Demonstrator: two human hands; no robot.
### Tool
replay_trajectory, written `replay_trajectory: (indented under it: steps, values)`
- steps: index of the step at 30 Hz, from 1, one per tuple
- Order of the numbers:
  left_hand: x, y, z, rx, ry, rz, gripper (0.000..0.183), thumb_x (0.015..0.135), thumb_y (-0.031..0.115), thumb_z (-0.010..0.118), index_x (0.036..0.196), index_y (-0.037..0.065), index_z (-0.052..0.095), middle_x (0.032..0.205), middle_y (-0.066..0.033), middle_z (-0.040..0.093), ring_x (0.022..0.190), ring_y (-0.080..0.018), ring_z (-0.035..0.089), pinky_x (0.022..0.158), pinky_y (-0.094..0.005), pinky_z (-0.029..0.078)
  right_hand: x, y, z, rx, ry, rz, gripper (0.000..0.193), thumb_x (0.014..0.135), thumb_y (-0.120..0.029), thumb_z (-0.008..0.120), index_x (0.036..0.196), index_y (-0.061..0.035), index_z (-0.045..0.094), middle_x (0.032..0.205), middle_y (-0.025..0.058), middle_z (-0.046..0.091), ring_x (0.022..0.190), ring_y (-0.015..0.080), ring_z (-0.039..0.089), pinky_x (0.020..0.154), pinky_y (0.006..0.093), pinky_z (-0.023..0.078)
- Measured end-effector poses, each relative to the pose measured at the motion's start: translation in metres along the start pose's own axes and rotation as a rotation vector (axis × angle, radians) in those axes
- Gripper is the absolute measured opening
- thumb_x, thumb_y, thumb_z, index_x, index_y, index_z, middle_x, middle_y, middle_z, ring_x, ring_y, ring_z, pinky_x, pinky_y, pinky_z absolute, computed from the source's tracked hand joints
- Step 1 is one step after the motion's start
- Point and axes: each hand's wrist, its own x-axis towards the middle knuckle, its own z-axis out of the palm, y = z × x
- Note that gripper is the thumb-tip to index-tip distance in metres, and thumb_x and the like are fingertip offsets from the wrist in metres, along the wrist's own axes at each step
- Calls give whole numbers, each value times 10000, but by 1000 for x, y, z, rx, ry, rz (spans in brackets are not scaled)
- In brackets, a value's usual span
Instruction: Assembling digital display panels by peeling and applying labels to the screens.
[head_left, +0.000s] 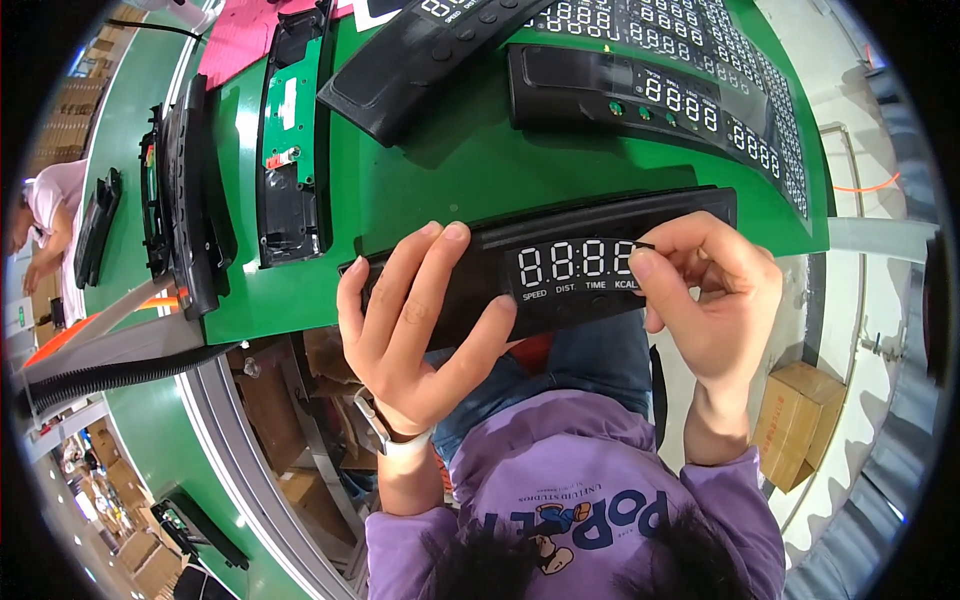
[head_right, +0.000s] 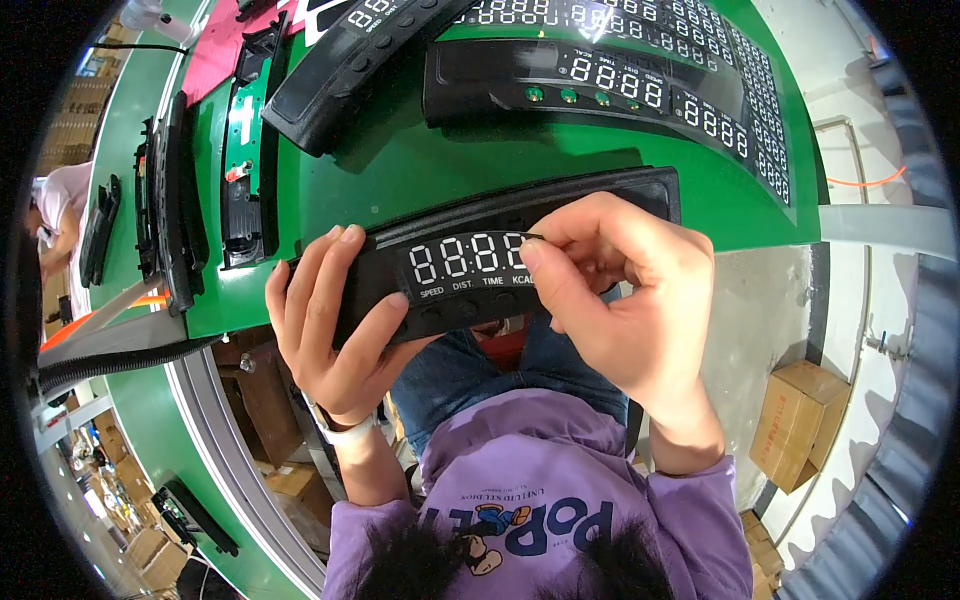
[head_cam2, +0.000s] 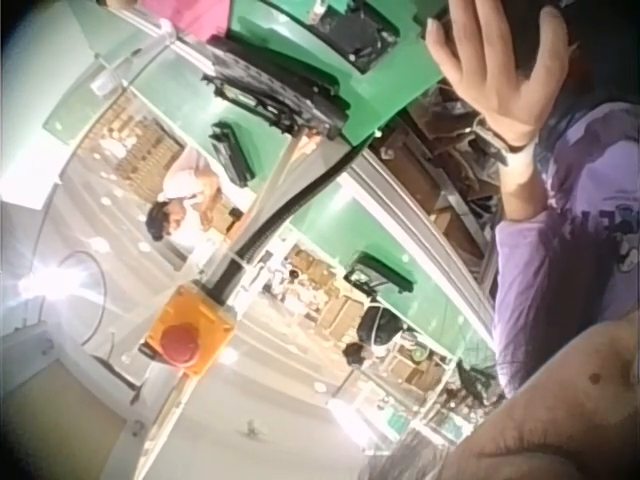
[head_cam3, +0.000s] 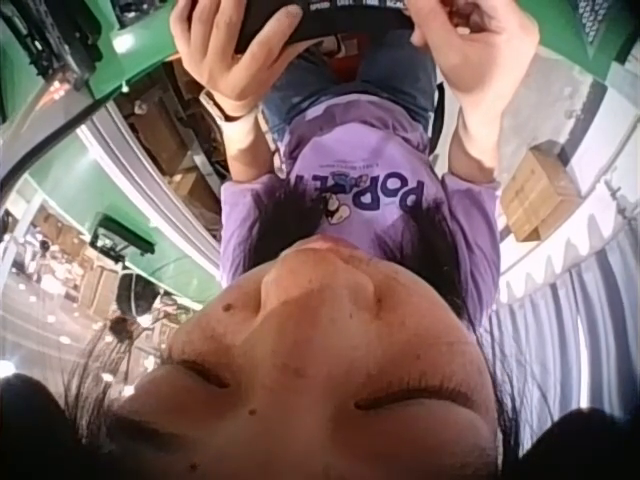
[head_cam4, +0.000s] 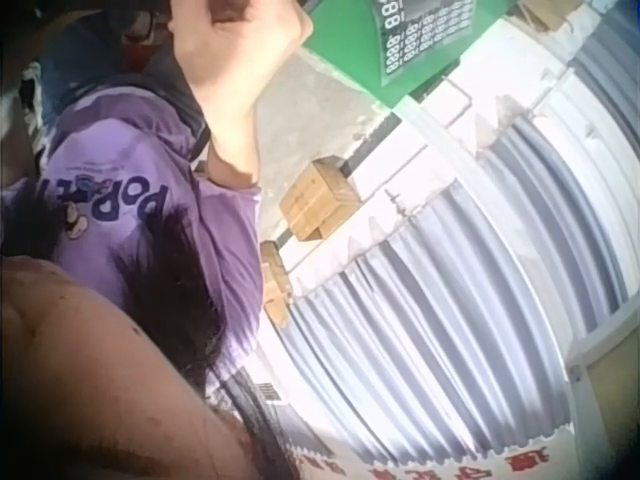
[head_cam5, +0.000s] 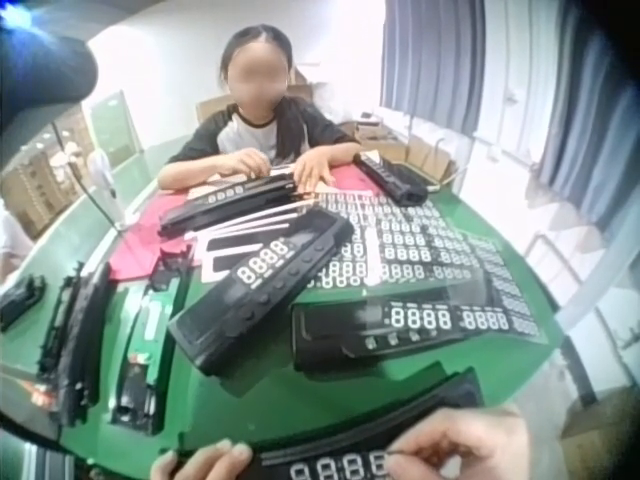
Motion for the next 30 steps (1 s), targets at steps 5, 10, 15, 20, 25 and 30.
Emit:
replay_trajectory:
  steps: [5, 10, 15, 20, 25, 30]
  values:
    - [-3, 0, 1, 81, -29, 23, 446, 670, 214, 715, 1093, 355, 739, 1194, -119, 683, 1046, -272, 669, 929, -443, 420, 0, 2, 1, 20, 8, 23, 65, 824, 78, 699, 838, 25, 663, 669, 17, 650, 547, 38, 590, 471, 176, 436]
    - [-2, 0, -1, 71, -21, 35, 444, 657, 229, 715, 1084, 345, 757, 1186, -122, 678, 1040, -278, 663, 904, -445, 424, 2, 1, 2, -22, 30, 17, 64, 812, 72, 707, 826, 26, 665, 668, 16, 651, 573, 32, 596, 484, 181, 439]
    - [-3, 1, -1, 64, -8, 43, 446, 651, 238, 723, 1083, 342, 756, 1189, -127, 673, 1040, -293, 662, 921, -486, 419, 2, 0, 5, -67, 42, 3, 67, 802, 73, 708, 803, 31, 655, 651, 21, 632, 567, 25, 569, 485, 192, 445]
    - [-1, 3, -3, 98, -50, 42, 462, 642, 268, 740, 1097, 346, 747, 1213, -133, 660, 1045, -305, 661, 978, -566, 387, 2, 3, 5, -109, 51, -57, 79, 789, 77, 709, 795, 28, 646, 637, 26, 611, 541, 32, 555, 473, 200, 434]
    - [-3, 3, -3, 95, -55, 43, 484, 630, 303, 748, 1112, 348, 745, 1217, -133, 659, 1047, -308, 661, 965, -570, 393, 3, 6, 7, -161, 64, -133, 90, 783, 67, 711, 781, 17, 637, 634, 33, 605, 516, 48, 549, 461, 207, 424]
    - [-3, 5, -6, 51, -98, 24, 499, 598, 338, 815, 1084, 245, 753, 1255, -184, 637, 1079, -378, 634, 1021, -592, 357, 3, 6, 7, -189, 75, -143, 100, 776, 65, 709, 762, 13, 625, 630, 42, 608, 504, 67, 563, 456, 212, 426]
